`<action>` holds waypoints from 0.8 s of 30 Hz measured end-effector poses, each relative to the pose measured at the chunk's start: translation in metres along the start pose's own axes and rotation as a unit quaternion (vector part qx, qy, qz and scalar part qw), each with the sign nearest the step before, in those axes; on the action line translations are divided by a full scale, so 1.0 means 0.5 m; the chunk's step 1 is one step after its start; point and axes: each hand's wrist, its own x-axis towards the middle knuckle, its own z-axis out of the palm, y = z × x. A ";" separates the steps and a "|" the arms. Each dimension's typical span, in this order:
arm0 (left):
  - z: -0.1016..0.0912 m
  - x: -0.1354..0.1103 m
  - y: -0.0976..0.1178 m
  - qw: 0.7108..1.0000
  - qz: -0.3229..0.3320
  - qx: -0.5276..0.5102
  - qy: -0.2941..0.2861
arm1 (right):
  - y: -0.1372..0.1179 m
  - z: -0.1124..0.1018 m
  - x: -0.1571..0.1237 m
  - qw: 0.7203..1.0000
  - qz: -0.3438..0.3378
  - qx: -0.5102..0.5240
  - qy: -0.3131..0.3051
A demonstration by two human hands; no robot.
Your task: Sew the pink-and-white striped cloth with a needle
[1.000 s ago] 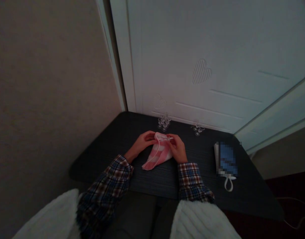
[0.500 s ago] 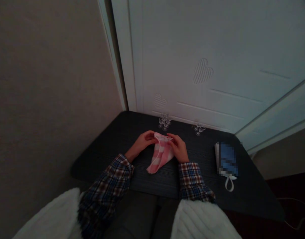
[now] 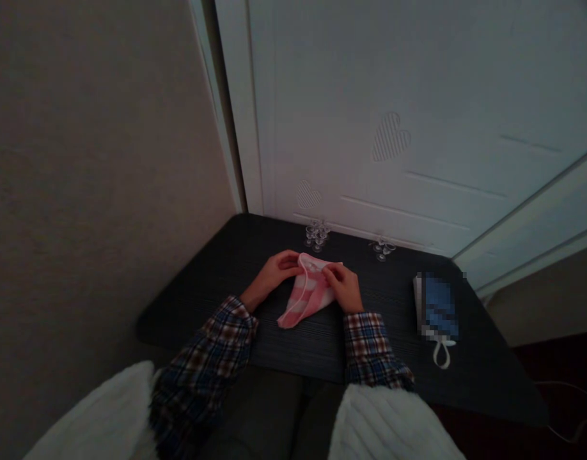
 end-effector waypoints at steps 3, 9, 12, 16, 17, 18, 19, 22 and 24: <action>-0.001 0.001 -0.001 1.000 -0.001 0.002 0.002 | -0.001 0.001 0.001 1.000 -0.001 -0.005 -0.002; -0.002 0.002 -0.005 1.000 0.004 0.010 0.011 | -0.010 -0.003 0.000 0.999 -0.041 -0.019 0.006; -0.002 0.001 -0.005 1.000 0.009 0.007 0.014 | -0.012 -0.004 0.000 0.999 -0.049 -0.005 -0.007; -0.002 0.001 -0.003 1.000 0.005 0.002 0.000 | -0.010 -0.003 0.001 0.999 -0.052 0.005 -0.015; -0.001 0.001 -0.002 1.000 0.005 0.002 -0.003 | -0.009 -0.002 0.001 0.999 -0.052 0.006 -0.015; -0.001 0.002 -0.002 1.000 0.006 0.003 -0.003 | -0.008 -0.002 0.001 0.999 -0.050 0.008 -0.014; -0.001 0.002 -0.003 1.000 0.007 0.004 -0.003 | -0.007 -0.001 0.001 0.999 -0.048 0.011 -0.013; 0.000 0.001 -0.004 1.000 0.008 0.011 -0.001 | -0.005 0.003 0.002 0.999 -0.037 0.024 -0.006; 0.001 0.001 -0.005 1.000 0.007 0.016 -0.001 | -0.004 0.005 0.001 0.999 -0.028 0.027 -0.002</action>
